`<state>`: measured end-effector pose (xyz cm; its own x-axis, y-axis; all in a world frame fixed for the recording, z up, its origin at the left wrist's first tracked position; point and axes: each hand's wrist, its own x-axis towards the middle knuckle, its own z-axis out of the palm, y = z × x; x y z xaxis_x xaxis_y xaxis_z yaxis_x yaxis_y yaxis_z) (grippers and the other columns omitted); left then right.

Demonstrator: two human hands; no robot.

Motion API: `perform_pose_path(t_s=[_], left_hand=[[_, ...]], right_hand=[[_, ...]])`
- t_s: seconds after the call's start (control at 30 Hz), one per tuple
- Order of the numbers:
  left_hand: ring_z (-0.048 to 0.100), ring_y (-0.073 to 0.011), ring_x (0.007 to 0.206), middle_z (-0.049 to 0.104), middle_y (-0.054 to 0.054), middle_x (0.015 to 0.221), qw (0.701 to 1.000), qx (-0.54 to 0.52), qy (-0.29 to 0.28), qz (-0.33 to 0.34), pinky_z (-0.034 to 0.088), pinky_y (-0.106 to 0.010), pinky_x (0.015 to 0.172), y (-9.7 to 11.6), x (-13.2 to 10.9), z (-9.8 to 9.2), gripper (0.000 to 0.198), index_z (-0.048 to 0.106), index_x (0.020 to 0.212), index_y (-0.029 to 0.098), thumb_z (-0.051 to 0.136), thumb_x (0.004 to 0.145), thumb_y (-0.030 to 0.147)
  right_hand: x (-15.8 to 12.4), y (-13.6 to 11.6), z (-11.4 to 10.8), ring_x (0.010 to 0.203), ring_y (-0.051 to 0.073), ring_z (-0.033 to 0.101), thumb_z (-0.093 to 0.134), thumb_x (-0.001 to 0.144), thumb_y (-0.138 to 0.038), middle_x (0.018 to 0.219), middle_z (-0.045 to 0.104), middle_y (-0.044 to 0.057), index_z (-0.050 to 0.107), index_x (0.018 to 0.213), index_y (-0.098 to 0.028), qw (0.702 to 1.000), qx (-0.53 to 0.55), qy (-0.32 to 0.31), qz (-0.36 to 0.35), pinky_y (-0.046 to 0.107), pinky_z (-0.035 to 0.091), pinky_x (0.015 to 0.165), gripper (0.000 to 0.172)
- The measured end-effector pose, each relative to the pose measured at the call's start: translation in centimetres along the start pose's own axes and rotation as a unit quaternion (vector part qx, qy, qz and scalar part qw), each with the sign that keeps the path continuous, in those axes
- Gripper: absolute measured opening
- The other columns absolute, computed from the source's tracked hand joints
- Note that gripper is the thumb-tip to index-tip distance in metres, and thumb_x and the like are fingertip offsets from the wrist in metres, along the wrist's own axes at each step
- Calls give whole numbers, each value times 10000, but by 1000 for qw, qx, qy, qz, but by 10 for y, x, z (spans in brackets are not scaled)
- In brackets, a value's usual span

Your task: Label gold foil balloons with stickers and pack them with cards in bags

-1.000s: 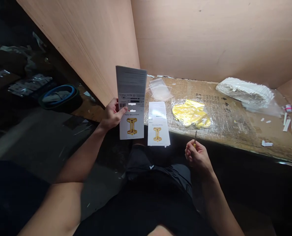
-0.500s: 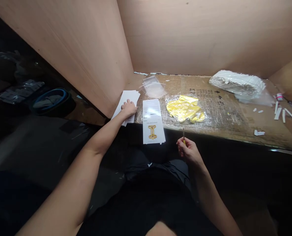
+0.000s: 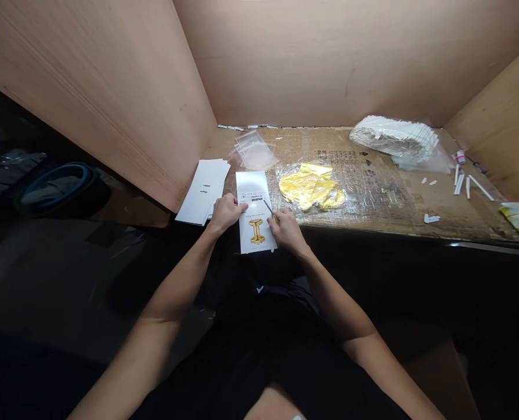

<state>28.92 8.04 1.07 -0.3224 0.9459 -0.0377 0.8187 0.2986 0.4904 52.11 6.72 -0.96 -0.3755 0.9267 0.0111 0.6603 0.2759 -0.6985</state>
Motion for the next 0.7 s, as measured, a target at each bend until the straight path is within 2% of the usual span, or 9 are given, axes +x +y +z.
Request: perform_pose_path(t_s=[0.1, 0.23, 0.4, 0.47, 0.57, 0.7], left_hand=[[721, -310, 971, 764, -102, 994, 998, -38, 40, -3, 503, -388, 871, 2, -8, 4, 277, 588, 941, 227, 748, 903, 450], [683, -256, 865, 714, -61, 941, 987, -138, 78, -14, 486, -349, 783, -1, -14, 13, 254, 539, 956, 235, 712, 945, 421], [644, -190, 780, 645, -28, 909, 938, -318, 136, -5, 494, -304, 699, -12, -5, 17, 232, 475, 997, 232, 661, 1000, 371], [647, -181, 788, 635, -32, 933, 921, -360, 150, 8, 513, -300, 700, -17, 0, 15, 237, 462, 1014, 229, 658, 1010, 363], [670, -179, 819, 640, -48, 970, 899, -414, 144, 16, 558, -305, 727, -20, -1, 14, 258, 454, 1037, 223, 651, 1025, 389], [724, -204, 929, 694, -92, 1090, 860, -498, 92, 60, 625, -347, 812, -13, -17, 11, 378, 460, 1115, 220, 658, 1022, 528]], right_hand=[[-2, -2, 3, 971, 216, 627, 544, 1082, -330, 1135, 615, 120, 732, 1070, -151, 1000, -11, 12, 5, 319, 483, 945, 260], [-7, 1, 6, 1011, 221, 644, 556, 1072, -313, 1148, 630, 123, 734, 1134, -144, 1000, 23, 19, 4, 313, 483, 969, 254], [-4, -1, -8, 1026, 244, 657, 471, 1107, -341, 1186, 705, 145, 731, 1207, -158, 1000, 22, 20, 2, 323, 470, 933, 334], [-1, -5, -17, 987, 250, 664, 389, 1133, -350, 1127, 744, 134, 732, 1183, -176, 1000, 2, 18, -10, 324, 455, 882, 387], [6, -14, -24, 955, 258, 679, 358, 1136, -347, 1062, 771, 122, 736, 1154, -182, 999, -23, 22, -23, 323, 447, 845, 413], [15, -28, -25, 1149, 251, 697, 353, 1141, -323, 1334, 751, 131, 649, 1441, -160, 996, -6, 42, -73, 313, 482, 960, 452]])
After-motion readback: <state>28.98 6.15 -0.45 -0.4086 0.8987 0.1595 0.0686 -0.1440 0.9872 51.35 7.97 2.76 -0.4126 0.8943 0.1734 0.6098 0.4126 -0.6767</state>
